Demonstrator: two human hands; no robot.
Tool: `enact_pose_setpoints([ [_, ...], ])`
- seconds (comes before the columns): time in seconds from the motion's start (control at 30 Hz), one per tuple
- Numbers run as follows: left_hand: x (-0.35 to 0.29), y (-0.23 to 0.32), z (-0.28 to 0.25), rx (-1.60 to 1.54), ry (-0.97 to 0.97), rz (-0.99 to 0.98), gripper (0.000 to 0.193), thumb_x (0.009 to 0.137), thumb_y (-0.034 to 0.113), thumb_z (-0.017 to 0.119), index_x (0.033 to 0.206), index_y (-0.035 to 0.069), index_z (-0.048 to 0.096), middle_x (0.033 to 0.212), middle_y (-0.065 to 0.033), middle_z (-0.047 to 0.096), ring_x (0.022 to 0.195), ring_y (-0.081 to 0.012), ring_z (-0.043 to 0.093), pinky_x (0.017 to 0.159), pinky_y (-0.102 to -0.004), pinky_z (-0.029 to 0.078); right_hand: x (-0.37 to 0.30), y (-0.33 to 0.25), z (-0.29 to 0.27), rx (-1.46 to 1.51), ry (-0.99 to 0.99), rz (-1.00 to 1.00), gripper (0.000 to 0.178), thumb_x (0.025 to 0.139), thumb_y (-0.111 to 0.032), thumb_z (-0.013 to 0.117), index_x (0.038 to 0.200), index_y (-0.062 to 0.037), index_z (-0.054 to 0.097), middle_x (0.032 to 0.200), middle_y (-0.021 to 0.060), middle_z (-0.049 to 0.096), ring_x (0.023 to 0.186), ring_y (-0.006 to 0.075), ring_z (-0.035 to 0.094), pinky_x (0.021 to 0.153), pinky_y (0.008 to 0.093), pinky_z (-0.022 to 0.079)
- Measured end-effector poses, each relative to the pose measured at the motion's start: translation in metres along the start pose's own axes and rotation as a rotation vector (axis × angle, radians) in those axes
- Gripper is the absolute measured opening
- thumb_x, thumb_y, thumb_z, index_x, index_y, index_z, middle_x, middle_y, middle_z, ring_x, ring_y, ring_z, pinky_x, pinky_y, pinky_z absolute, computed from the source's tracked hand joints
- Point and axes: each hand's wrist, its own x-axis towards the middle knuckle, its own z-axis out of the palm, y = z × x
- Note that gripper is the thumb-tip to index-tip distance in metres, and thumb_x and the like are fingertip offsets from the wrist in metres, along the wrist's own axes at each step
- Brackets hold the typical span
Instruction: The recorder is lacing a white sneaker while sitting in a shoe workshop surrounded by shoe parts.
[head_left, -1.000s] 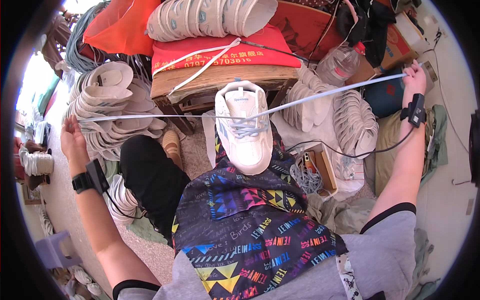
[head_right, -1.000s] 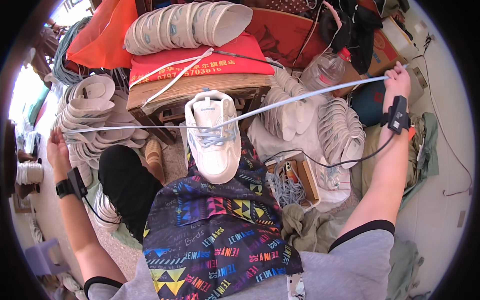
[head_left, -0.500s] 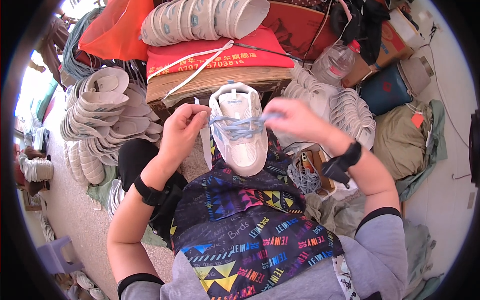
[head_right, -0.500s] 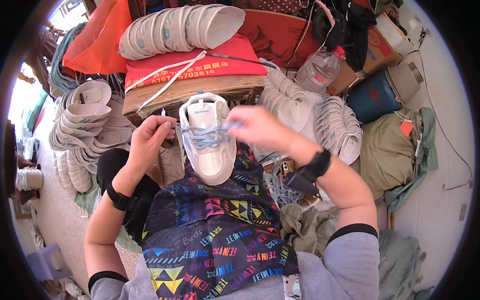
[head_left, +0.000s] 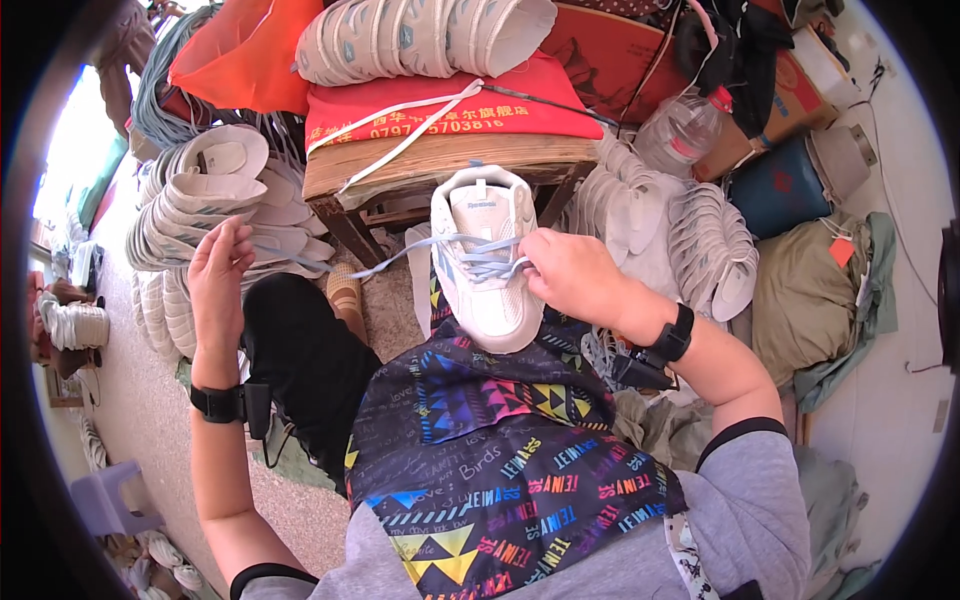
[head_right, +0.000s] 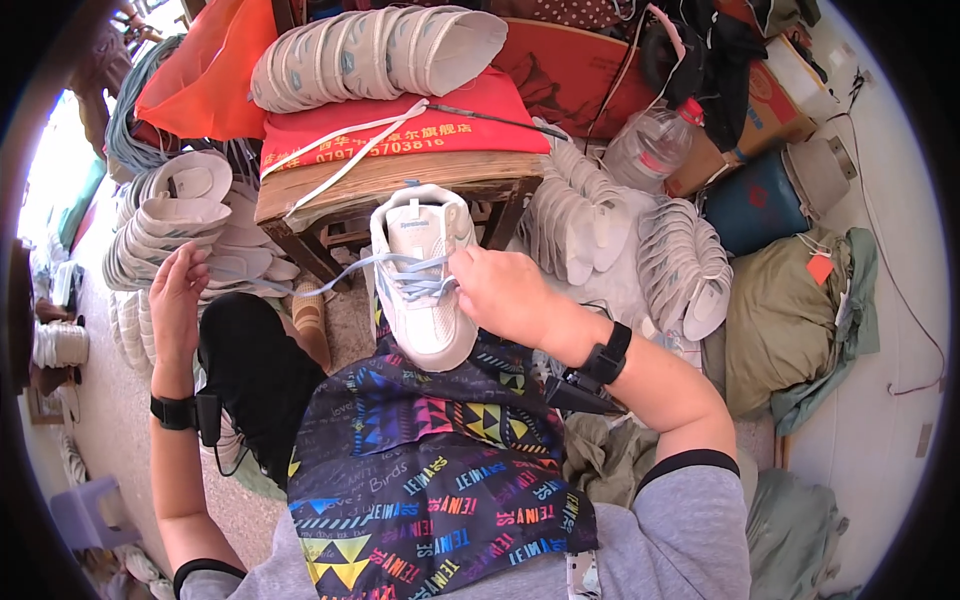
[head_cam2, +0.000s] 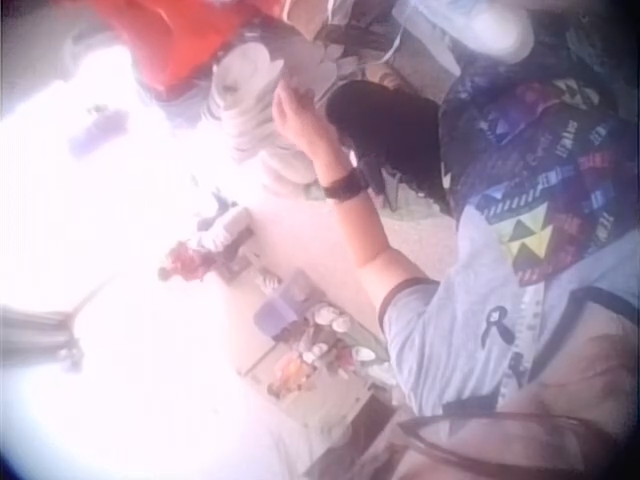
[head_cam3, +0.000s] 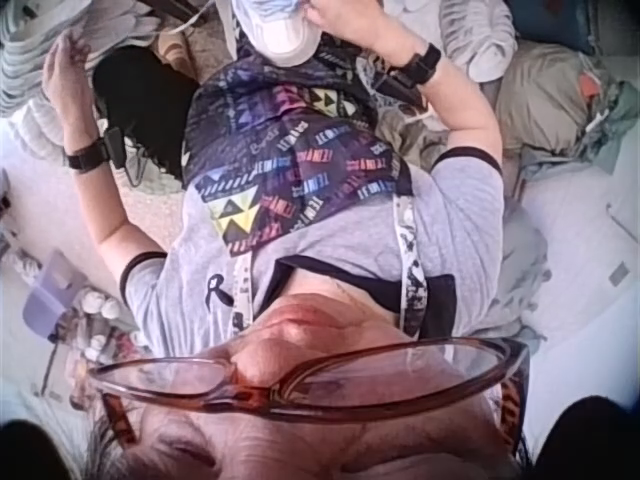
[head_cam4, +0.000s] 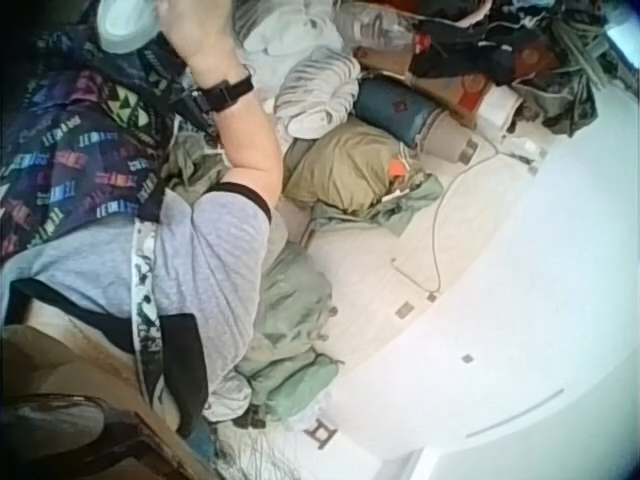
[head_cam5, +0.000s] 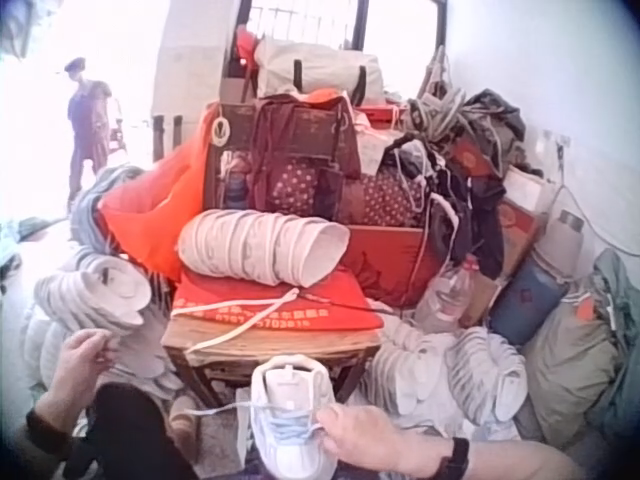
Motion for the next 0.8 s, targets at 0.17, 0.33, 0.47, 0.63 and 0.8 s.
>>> enact_pose_setpoints([
  [0.17, 0.002, -0.003, -0.025, -0.081, 0.037, -0.060, 0.028, 0.097, 0.020, 0.058, 0.119, 0.002, 0.062, 0.102, -0.0027, 0.065, 0.087, -0.0091, 0.059, 0.081, -0.0238, 0.048, -0.001, 0.002, 0.003, -0.094, -0.002, -0.034, 0.017, 0.076, -0.011, 0.063, 0.090, -0.0058, 0.056, 0.083, 0.0111, 0.061, 0.072, 0.0326, 0.062, 0.061, 0.0429, 0.051],
  [0.33, 0.016, -0.016, -0.072, -0.196, 0.093, -0.071, 0.028, 0.097, 0.019, 0.058, 0.120, 0.002, 0.061, 0.104, -0.0041, 0.065, 0.088, -0.0108, 0.060, 0.082, -0.0248, 0.049, 0.000, -0.004, -0.001, -0.012, 0.122, -0.094, 0.018, 0.075, -0.010, 0.063, 0.092, -0.0065, 0.056, 0.083, 0.0108, 0.060, 0.071, 0.0323, 0.062, 0.060, 0.0422, 0.050],
  [0.47, 0.021, -0.023, -0.107, -0.222, 0.192, -0.043, 0.030, 0.098, 0.018, 0.057, 0.123, 0.002, 0.059, 0.107, -0.0038, 0.065, 0.093, -0.0115, 0.060, 0.086, -0.0264, 0.048, -0.003, -0.003, 0.004, -0.038, 0.124, -0.045, 0.018, 0.075, -0.009, 0.063, 0.091, -0.0065, 0.056, 0.082, 0.0107, 0.060, 0.071, 0.0322, 0.062, 0.059, 0.0418, 0.050],
  [0.63, 0.028, -0.030, -0.110, -0.294, 0.182, -0.115, 0.030, 0.098, 0.017, 0.054, 0.124, 0.002, 0.058, 0.108, -0.0046, 0.065, 0.094, -0.0118, 0.061, 0.087, -0.0263, 0.049, -0.002, 0.001, 0.002, 0.045, 0.140, -0.081, 0.021, 0.072, -0.009, 0.065, 0.090, -0.0062, 0.055, 0.078, 0.0101, 0.057, 0.068, 0.0309, 0.061, 0.057, 0.0401, 0.048],
  [0.8, 0.096, -0.069, -0.240, -0.473, 0.062, -0.073, 0.030, 0.099, 0.010, 0.048, 0.125, -0.003, 0.054, 0.111, -0.0102, 0.066, 0.095, -0.0160, 0.064, 0.091, -0.0303, 0.051, 0.006, -0.007, -0.004, -0.080, 0.232, -0.173, 0.021, 0.070, -0.010, 0.065, 0.086, -0.0063, 0.052, 0.077, 0.0095, 0.055, 0.067, 0.0293, 0.060, 0.056, 0.0391, 0.048],
])
